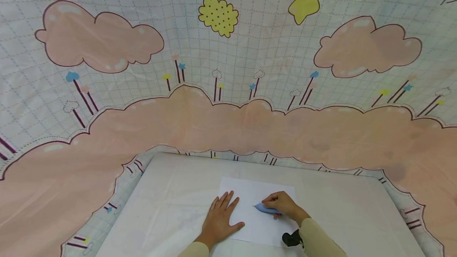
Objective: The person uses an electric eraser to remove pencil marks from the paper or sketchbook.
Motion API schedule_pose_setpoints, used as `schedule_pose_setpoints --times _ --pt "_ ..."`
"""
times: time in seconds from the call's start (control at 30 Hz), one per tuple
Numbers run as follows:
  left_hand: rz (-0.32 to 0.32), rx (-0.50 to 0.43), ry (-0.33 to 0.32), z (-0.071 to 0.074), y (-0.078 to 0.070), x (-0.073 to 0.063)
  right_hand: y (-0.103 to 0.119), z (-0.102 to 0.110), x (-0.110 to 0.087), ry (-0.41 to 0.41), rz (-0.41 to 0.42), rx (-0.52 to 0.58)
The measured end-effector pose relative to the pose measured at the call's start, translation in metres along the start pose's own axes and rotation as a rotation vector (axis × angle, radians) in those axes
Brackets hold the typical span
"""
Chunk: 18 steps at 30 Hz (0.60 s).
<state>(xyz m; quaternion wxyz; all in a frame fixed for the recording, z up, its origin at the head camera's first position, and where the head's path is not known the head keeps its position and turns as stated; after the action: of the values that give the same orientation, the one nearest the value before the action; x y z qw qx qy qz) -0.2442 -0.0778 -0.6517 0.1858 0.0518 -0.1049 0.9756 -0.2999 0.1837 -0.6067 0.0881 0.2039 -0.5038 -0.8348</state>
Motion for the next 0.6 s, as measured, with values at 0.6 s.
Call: schedule_pose_setpoints --times 0.6 --pt "0.005 -0.006 0.001 -0.0015 -0.0006 0.0010 0.0035 -0.0051 0.0041 0.002 0.004 -0.006"
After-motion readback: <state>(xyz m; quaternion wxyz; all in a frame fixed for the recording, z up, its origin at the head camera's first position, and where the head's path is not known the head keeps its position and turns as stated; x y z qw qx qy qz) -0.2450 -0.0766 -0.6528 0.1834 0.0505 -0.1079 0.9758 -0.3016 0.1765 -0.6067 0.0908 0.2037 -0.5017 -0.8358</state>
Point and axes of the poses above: each hand's wrist, its own x-axis towards the middle knuckle, its own z-axis out of the back of the hand, y = z × x, the point moved 1 cm from there along x, towards the middle knuckle
